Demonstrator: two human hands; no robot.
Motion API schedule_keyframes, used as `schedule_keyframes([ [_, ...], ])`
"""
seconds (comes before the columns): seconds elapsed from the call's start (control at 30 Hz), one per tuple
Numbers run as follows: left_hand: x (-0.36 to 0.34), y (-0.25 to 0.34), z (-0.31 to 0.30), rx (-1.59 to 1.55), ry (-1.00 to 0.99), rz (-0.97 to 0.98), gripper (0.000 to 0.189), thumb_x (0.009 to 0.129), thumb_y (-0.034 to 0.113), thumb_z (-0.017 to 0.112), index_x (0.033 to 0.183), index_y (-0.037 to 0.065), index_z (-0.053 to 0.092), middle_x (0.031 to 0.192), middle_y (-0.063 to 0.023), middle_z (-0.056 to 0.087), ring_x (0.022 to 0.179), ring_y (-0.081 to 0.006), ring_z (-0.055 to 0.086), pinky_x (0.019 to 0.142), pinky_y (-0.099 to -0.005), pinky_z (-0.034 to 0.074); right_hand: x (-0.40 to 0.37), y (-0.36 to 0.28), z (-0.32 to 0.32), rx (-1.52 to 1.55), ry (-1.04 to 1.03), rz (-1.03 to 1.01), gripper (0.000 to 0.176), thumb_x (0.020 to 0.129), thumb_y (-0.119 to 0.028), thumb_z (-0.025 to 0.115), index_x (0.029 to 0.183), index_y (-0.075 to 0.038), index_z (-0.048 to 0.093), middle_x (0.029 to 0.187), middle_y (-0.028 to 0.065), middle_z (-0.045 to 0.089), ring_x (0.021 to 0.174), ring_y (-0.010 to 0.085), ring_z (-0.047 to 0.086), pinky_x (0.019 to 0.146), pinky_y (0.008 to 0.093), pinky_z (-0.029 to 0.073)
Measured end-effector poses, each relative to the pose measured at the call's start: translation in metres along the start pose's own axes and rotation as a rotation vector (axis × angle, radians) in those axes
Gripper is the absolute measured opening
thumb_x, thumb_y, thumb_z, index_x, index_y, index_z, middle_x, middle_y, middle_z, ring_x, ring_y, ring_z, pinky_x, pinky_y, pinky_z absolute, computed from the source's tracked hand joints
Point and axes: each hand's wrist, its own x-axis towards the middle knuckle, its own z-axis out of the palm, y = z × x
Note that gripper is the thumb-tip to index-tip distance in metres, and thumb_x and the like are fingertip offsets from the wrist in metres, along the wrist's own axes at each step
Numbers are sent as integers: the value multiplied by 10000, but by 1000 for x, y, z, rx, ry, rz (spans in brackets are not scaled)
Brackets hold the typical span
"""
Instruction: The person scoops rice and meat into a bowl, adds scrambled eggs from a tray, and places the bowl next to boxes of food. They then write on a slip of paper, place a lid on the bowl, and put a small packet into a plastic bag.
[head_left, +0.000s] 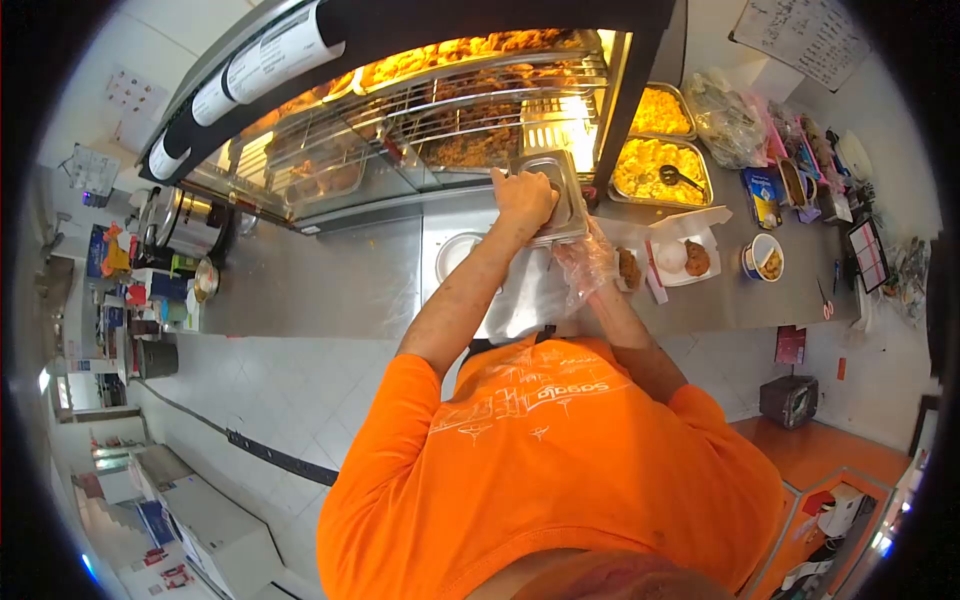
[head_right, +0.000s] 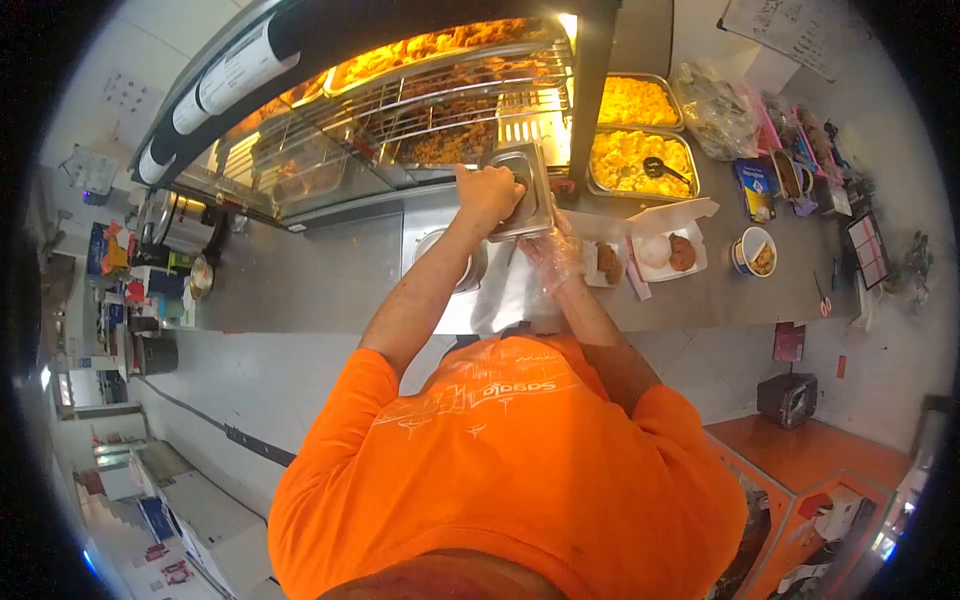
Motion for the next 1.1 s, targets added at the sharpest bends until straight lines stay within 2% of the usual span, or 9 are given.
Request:
schedule_keyframes([
  [0.37,18,-6,-23,-322,390,-29,255,861,318,589,932,82,656,894,-96,673,930,-255,620,837,-467,342,103,-24,14,304,50,-44,253,964,-189,441,1176,-102,548,1042,72,625,925,230,632,712,380,597],
  [0.53,-23,-97,9,-507,1084,-342,466,795,160,673,1197,14,490,1149,-187,542,1123,-293,500,917,-482,342,174,-16,-11,411,104,-116,284,963,-221,472,1161,-21,510,1150,133,532,995,377,584,806,485,583],
  [0.63,-18,-158,19,-793,1069,-276,612,768,85,661,1300,-6,373,1234,-214,482,1138,-332,491,982,-450,330,169,-6,-4,450,173,3,250,933,-263,543,1016,-28,542,1053,115,615,975,297,612,777,455,581],
  [0.73,-7,-176,25,-1001,917,-222,614,765,39,620,1313,-13,347,1237,-202,504,1170,-320,485,998,-417,338,133,39,1,-401,242,213,279,905,-295,583,1019,-42,563,930,110,648,764,229,652,597,374,548],
  [0.8,-18,-167,12,-1069,879,-229,628,780,37,622,1329,5,319,1255,-174,511,1191,-267,484,976,-383,345,96,51,25,-1150,-6,440,315,879,-311,619,1043,-46,569,888,112,654,645,213,648,521,344,515],
  [0.87,-21,-160,1,-1124,831,-237,641,795,7,595,1350,14,274,1234,-164,542,1170,-245,513,956,-366,366,58,81,26,-1258,-213,398,315,870,-290,618,1045,-28,596,754,112,645,556,199,629,519,348,529],
  [0.97,-18,-156,4,-1258,725,-88,625,805,-9,576,1349,19,271,1217,-169,562,1153,-243,534,937,-351,396,57,117,33,-1270,-26,643,284,833,-230,644,988,8,656,751,138,654,585,242,645,533,377,544],
  [1.07,-12,-135,-1,-1338,642,72,607,820,-40,537,1359,24,263,1219,-195,562,1169,-254,535,987,-358,402,85,153,1,-2272,-822,114,329,696,-293,753,808,14,714,825,226,677,745,343,679,695,392,553],
  [1.1,-7,-126,1,-1387,602,138,606,825,-44,529,1363,24,259,1220,-199,561,1178,-259,531,1006,-363,394,81,146,10,-2229,-785,138,332,671,-276,764,822,16,715,831,234,675,763,349,678,715,397,550],
])
